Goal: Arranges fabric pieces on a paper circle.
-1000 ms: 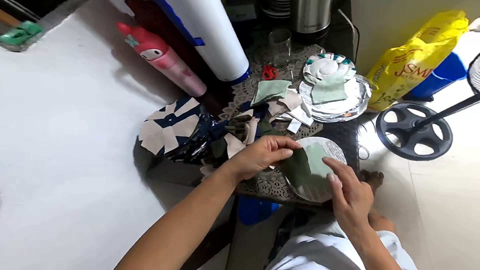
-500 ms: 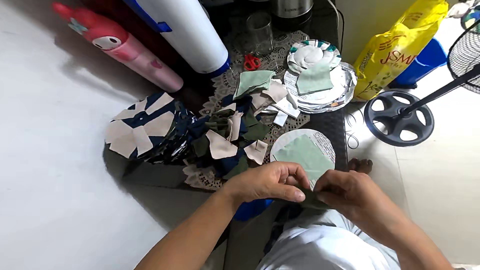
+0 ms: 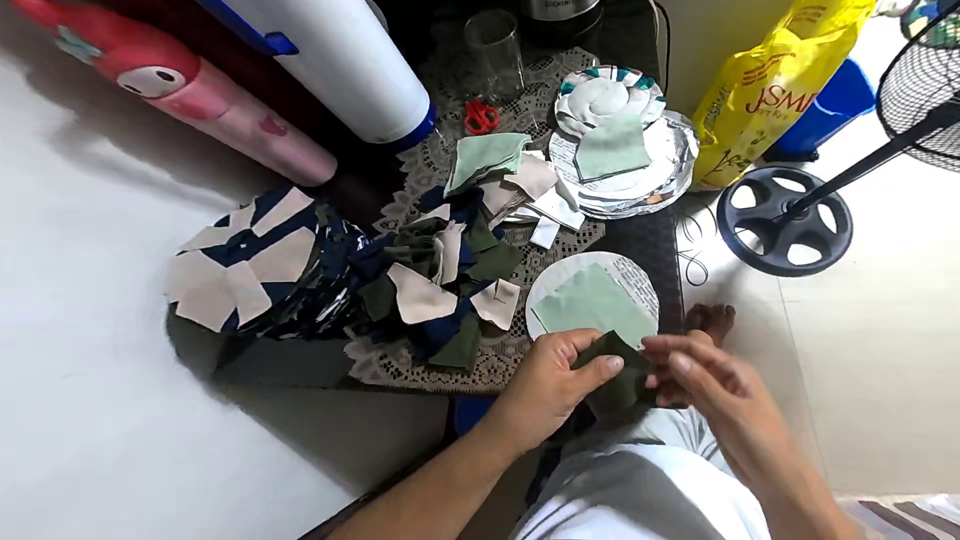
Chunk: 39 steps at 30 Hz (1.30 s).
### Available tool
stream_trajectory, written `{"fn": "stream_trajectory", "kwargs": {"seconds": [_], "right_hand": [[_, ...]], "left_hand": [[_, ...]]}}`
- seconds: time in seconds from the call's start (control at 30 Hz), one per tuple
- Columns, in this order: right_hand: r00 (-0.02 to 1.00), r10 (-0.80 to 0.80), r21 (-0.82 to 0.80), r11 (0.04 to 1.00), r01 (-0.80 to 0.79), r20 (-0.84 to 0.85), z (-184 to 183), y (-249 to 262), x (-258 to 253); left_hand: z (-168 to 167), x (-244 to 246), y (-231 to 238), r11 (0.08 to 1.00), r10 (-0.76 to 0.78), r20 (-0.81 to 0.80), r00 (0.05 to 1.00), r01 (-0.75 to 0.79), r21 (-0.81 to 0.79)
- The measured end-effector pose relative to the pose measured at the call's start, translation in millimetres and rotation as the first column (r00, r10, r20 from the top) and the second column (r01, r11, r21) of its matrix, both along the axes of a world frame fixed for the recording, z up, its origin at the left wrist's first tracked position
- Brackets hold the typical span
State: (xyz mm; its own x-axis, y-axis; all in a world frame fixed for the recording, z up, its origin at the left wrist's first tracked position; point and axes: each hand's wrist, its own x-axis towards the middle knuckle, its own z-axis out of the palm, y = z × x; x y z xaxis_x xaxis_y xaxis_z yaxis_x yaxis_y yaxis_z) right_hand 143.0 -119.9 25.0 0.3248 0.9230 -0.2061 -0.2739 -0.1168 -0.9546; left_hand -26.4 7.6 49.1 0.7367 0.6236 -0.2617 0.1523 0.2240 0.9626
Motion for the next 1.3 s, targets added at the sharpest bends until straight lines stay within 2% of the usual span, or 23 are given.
{"fn": "stream_trajectory", "kwargs": {"seconds": [0.1,0.17,0.37,0.47,0.6,0.73,0.83,0.97,1.13,1.3], "right_hand": [[0.988,0.012,-0.038,0.999,-0.018,-0.154,-8,-12,-15],[0.984,-0.023,-0.048,0.999,0.015,-0.175,-10,-11,-24],[0.992,-0.118,-0.013,0.993,0.117,-0.053,-15,-1,-31],[0.987,-0.095,-0.009,0.995,0.097,0.133,-12,6,-15],[0.854,0.065,-0.176,0.984,0.032,0.517,-2,28,18],[0.637,0.224,-0.318,0.947,0.035,0.737,7,51,35],[0.513,0.280,-0.365,0.928,0.071,0.811,8,63,38],[0.435,0.282,-0.351,0.932,0.087,0.855,5,72,39],[0.406,0.264,-0.326,0.941,0.090,0.875,2,76,42],[0.401,0.224,-0.293,0.949,0.118,0.888,-2,68,39]], "left_hand": [[-10,3,-9,0.992,0.121,0.041,0.992,-0.120,-0.042],[-15,5,-15,0.983,0.177,0.053,0.983,-0.175,-0.052],[-26,7,-23,0.976,0.212,0.121,0.970,-0.216,0.023],[-27,13,-15,0.969,0.181,0.116,0.977,-0.197,0.151],[-28,28,3,0.889,0.180,-0.084,0.980,-0.126,0.439],[-32,44,14,0.720,0.262,-0.239,0.935,-0.025,0.694],[-35,52,19,0.640,0.293,-0.273,0.916,0.024,0.768],[-40,57,21,0.564,0.331,-0.273,0.903,0.042,0.825],[-45,60,23,0.501,0.363,-0.262,0.894,0.050,0.864],[-41,61,28,0.503,0.335,-0.291,0.896,0.091,0.860]]}}
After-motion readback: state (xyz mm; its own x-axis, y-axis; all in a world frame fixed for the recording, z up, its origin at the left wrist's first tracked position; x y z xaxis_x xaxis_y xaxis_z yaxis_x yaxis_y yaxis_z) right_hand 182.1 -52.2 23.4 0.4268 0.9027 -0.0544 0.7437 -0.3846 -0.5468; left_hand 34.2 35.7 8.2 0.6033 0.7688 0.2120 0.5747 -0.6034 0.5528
